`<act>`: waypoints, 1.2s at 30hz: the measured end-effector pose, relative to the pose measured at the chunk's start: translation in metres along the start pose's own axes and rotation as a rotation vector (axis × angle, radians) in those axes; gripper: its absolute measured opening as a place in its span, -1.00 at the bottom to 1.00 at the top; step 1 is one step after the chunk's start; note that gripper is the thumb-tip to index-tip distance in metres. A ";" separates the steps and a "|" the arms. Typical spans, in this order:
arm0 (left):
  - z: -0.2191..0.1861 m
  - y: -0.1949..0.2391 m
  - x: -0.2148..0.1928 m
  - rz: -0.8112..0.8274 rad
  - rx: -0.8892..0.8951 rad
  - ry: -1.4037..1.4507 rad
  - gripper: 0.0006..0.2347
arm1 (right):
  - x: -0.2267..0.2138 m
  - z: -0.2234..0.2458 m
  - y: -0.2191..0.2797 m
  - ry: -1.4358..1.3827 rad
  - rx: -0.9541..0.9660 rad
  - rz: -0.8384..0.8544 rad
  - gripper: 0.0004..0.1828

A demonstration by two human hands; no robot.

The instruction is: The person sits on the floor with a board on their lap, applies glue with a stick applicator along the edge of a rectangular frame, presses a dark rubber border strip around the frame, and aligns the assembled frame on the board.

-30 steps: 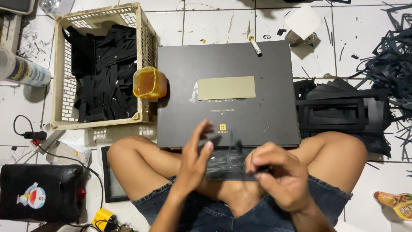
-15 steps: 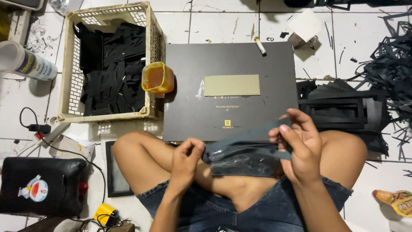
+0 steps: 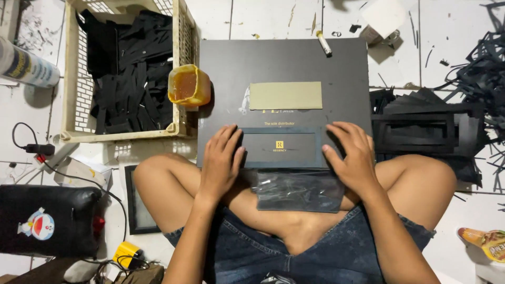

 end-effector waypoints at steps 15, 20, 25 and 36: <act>0.006 -0.009 0.011 0.057 -0.033 -0.155 -0.66 | 0.002 0.007 -0.009 0.109 0.016 0.085 -0.58; 0.007 -0.010 0.015 0.050 -0.038 -0.158 -0.65 | 0.001 0.000 -0.010 0.099 0.014 0.108 -0.55; 0.006 -0.010 0.015 0.040 -0.037 -0.166 -0.65 | 0.001 -0.003 -0.012 0.073 0.021 0.112 -0.55; 0.003 -0.013 0.014 0.012 -0.036 -0.184 -0.65 | 0.001 0.005 -0.017 0.029 0.043 0.046 -0.55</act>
Point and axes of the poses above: each hand's wrist, its own y-axis away from the middle knuckle, its own x-axis out of the palm, z = x × y, the point moved 3 cm from there along -y, towards the middle knuckle, and after that the axes turned 1 degree about x, right-handed, at the moved point
